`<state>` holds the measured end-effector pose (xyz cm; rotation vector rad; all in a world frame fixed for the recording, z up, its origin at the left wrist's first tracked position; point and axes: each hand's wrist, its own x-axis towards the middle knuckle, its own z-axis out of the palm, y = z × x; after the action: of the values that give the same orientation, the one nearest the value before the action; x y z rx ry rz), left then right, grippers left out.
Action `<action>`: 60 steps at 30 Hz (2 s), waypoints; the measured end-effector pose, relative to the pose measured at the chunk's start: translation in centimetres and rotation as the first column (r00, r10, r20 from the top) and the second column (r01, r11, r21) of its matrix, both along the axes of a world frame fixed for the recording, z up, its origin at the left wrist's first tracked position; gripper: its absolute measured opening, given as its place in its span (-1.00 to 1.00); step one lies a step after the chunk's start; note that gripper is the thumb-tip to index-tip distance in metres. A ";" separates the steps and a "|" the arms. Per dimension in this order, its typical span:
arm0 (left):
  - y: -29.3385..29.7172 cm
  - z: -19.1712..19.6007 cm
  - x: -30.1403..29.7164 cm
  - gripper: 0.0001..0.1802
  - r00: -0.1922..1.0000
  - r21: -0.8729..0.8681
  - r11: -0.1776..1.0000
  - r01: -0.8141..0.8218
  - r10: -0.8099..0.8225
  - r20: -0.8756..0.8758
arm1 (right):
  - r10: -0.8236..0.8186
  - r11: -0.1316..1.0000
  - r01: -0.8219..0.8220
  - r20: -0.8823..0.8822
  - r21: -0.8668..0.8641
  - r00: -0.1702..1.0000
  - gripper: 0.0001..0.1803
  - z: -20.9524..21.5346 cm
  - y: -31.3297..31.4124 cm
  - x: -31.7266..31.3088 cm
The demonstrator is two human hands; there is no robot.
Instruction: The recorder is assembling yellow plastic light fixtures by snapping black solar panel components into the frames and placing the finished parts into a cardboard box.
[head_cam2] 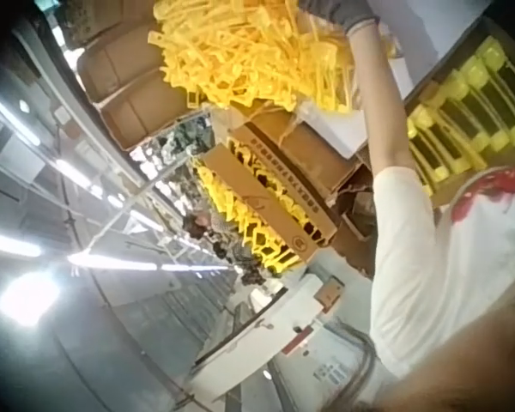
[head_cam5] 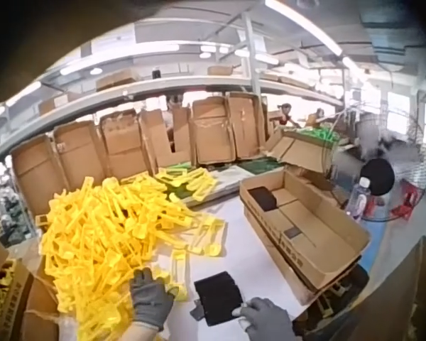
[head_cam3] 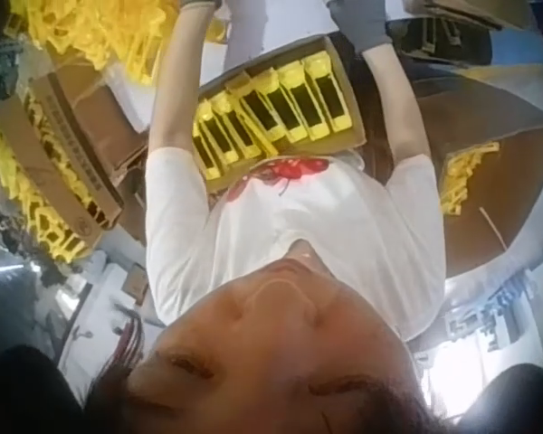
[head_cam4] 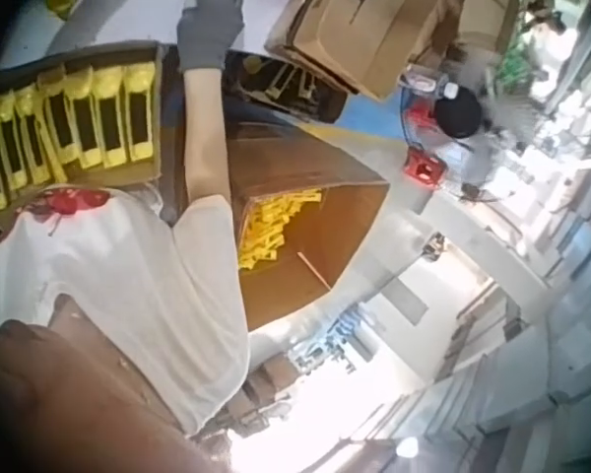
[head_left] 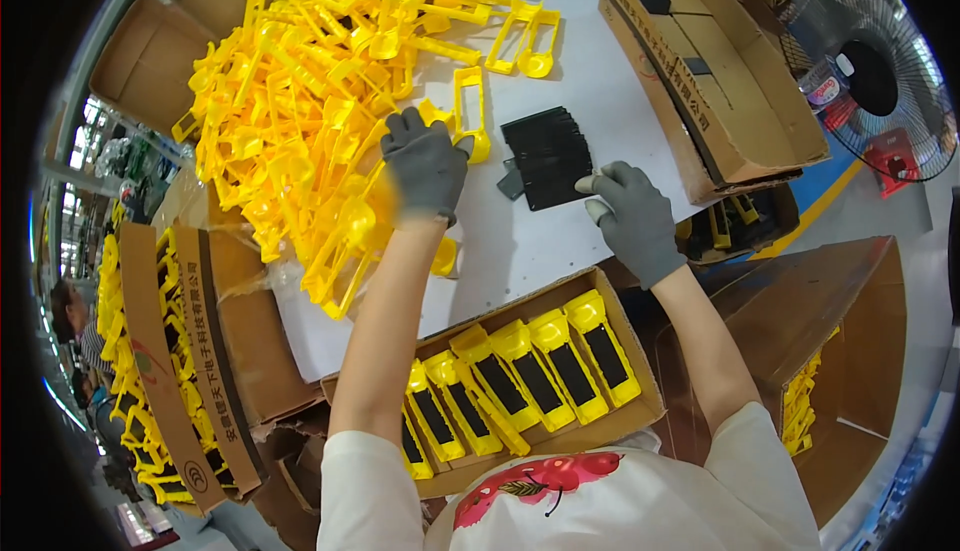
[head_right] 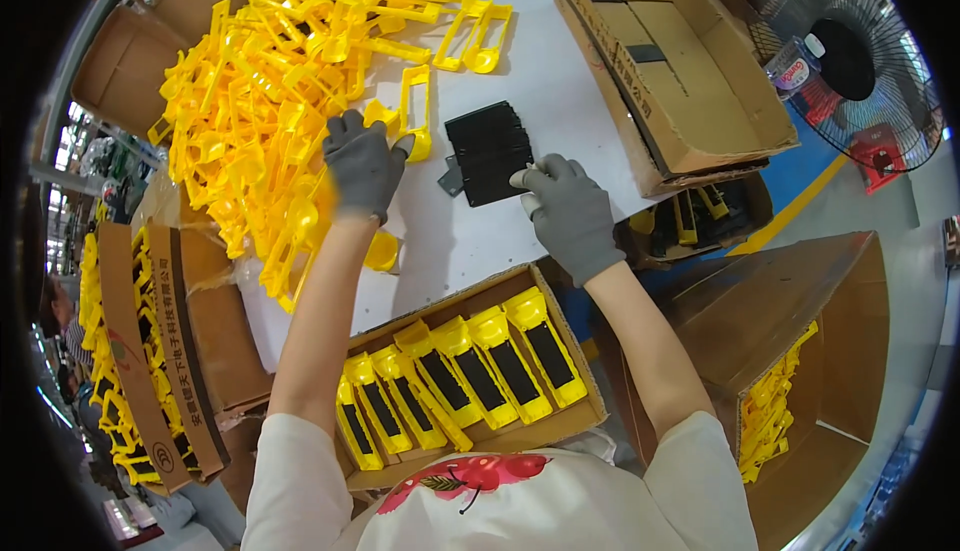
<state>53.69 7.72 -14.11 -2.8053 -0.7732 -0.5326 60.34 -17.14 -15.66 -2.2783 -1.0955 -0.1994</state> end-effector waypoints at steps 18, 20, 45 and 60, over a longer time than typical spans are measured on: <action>-4.5 5.7 -11.7 -0.82 0.710 -0.797 0.395 0.457 0.379 0.594 | 0.178 0.887 -0.212 -0.120 -0.410 0.977 -0.69 -0.9 3.8 0.7; -6.1 5.6 -14.7 -0.65 0.707 -0.848 0.252 0.466 0.470 0.529 | 0.176 0.895 -0.217 -0.138 -0.390 0.975 -0.69 -0.8 3.5 0.3; -11.1 1.6 -24.7 -0.68 0.705 -0.827 -0.233 0.512 0.664 0.249 | 0.087 0.983 0.075 -0.783 0.168 0.616 -0.74 1.6 1.1 2.5; -13.5 2.5 -22.8 -0.68 0.819 -0.813 -0.385 0.438 0.543 0.184 | 0.167 0.986 -0.015 -0.961 0.168 0.221 -0.74 8.5 -3.3 -11.3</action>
<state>30.85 -5.80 -11.64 -3.8486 -2.9912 -1.2100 49.01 -20.40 -7.14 -1.5949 -0.4302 1.1066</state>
